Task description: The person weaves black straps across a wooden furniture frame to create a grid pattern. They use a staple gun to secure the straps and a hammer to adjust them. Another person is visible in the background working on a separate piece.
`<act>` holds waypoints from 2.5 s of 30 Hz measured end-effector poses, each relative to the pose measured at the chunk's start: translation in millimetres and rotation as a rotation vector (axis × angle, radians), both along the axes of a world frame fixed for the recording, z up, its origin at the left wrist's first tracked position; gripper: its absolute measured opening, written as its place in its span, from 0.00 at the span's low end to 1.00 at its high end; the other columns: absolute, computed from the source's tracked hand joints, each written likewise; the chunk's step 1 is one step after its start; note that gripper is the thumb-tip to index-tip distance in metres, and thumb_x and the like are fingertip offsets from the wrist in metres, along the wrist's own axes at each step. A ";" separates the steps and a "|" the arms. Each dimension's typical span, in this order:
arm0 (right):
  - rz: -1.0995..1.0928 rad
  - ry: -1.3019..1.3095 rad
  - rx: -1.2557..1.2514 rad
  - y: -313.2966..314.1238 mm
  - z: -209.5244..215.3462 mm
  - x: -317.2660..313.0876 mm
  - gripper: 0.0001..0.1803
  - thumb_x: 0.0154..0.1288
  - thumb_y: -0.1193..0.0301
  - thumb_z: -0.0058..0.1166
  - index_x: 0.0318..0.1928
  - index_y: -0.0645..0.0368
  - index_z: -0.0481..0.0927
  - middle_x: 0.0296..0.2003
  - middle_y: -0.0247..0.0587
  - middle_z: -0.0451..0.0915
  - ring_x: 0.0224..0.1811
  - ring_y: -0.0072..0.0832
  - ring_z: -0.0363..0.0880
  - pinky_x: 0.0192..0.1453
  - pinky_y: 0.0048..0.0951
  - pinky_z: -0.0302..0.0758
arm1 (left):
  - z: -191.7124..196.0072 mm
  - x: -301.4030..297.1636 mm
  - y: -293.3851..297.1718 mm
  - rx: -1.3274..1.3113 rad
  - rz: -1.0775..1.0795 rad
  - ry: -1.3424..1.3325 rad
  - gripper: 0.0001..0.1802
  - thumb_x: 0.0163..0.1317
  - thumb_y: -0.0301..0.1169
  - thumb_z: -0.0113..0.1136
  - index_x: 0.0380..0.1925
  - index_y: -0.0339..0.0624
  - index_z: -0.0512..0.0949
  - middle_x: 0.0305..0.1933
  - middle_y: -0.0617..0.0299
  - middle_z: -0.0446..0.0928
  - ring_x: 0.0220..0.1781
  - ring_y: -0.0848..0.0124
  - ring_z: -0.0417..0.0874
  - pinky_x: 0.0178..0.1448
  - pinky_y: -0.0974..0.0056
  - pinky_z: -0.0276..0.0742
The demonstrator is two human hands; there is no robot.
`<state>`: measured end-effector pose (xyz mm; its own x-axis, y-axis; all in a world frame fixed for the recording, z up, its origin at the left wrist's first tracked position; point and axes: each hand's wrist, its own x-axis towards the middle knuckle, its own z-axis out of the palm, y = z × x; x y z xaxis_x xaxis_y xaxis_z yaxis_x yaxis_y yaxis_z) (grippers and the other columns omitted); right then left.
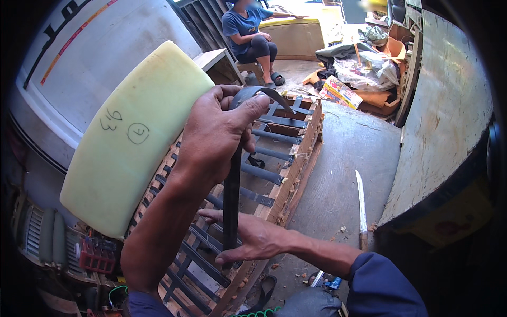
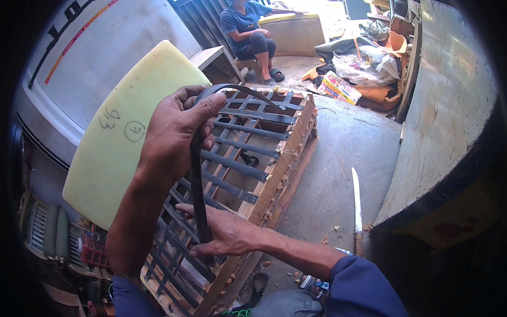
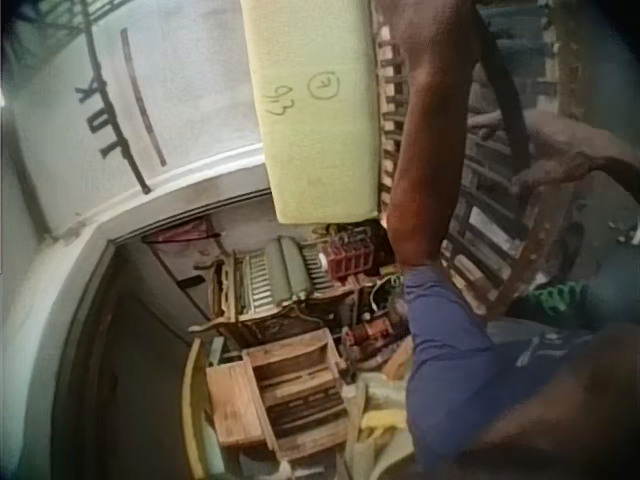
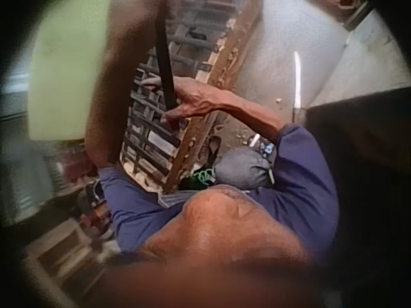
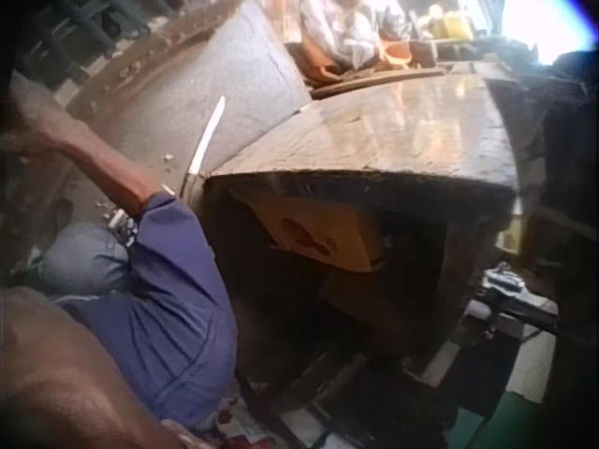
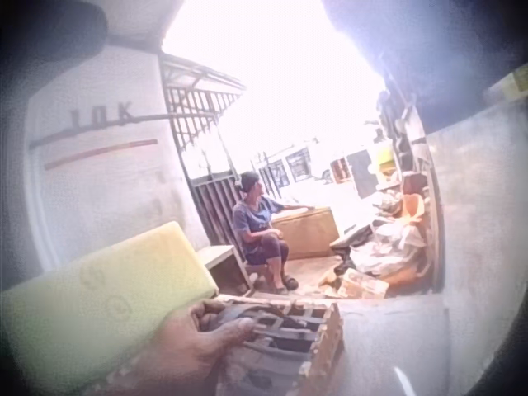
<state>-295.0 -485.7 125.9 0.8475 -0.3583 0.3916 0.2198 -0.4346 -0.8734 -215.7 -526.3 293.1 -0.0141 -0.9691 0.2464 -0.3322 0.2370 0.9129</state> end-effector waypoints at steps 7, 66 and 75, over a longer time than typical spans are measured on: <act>-0.598 0.028 -0.195 -60.8 -19.1 -11.2 0.14 0.78 0.63 0.59 0.52 0.59 0.88 0.38 0.50 0.89 0.40 0.40 0.90 0.48 0.43 0.86 | 2.6 11.2 -65.1 -0.463 0.114 -0.141 0.27 0.73 0.37 0.66 0.60 0.24 0.72 0.44 0.51 0.81 0.39 0.65 0.86 0.45 0.63 0.83; -0.499 -0.550 0.115 17.9 58.9 37.6 0.15 0.79 0.70 0.57 0.56 0.67 0.86 0.38 0.37 0.87 0.39 0.20 0.83 0.45 0.26 0.80 | -137.9 177.6 236.2 -0.187 0.315 -0.598 0.20 0.76 0.39 0.57 0.57 0.33 0.76 0.56 0.45 0.76 0.55 0.55 0.79 0.62 0.55 0.73; -0.879 0.190 -0.642 -109.0 -16.3 26.2 0.15 0.70 0.69 0.62 0.53 0.61 0.85 0.40 0.53 0.88 0.39 0.42 0.91 0.43 0.39 0.87 | -207.8 139.6 67.0 -0.104 0.214 -0.427 0.16 0.70 0.32 0.60 0.53 0.36 0.84 0.52 0.48 0.85 0.55 0.52 0.85 0.61 0.53 0.80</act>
